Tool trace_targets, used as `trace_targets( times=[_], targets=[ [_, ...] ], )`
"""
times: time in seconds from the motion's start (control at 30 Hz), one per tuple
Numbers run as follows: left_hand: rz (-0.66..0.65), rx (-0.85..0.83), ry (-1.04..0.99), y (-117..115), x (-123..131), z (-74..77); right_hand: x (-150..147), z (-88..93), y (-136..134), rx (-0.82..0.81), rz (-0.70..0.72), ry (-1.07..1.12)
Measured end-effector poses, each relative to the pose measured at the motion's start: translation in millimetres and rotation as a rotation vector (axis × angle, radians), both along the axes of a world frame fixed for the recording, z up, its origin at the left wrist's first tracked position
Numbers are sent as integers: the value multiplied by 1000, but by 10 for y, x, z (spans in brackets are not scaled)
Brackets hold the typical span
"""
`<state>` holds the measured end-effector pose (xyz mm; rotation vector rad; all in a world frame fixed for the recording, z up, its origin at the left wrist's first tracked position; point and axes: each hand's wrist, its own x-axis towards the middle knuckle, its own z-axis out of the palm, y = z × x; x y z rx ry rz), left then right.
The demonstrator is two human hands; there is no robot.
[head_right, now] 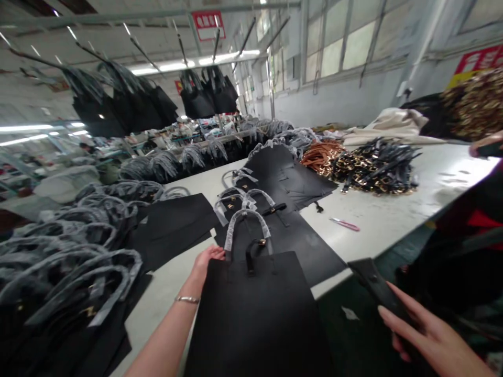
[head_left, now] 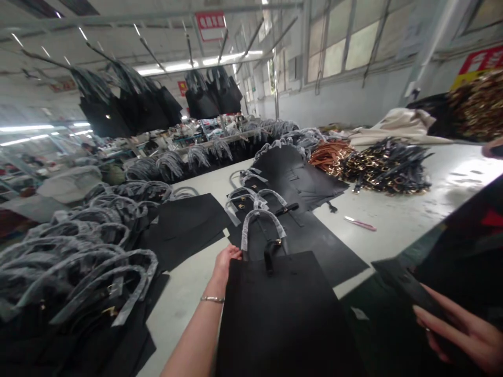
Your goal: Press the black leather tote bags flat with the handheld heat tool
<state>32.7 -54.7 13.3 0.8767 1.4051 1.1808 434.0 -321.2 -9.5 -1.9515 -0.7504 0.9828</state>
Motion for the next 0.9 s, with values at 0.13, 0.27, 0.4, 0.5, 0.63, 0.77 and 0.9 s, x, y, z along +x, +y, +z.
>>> trace_targets(
  times=[0.13,0.27,0.4,0.5,0.63,0.77,0.9],
  targets=[
    [82,195,213,-250,-149,100,-427,191,281,-31,234,120],
    [-520,547,675,-934,92,-117,-857,264,616,-108,487,145],
    [-702,678,950,-1358,301,-460,-1089,294,935,-201,627,241],
    [-710,678,1014,-1402,321,-565,-1168,358,1146,-229,675,249],
    [-705,667,1008,-1383,305,-525,-1168,450,1292,-270,718,246],
    [-709,657,998,-1393,310,-501,-1108,525,1283,-360,728,218],
    [-706,680,1007,-1380,320,-528,-1253,550,1376,-346,749,165]
  ],
)
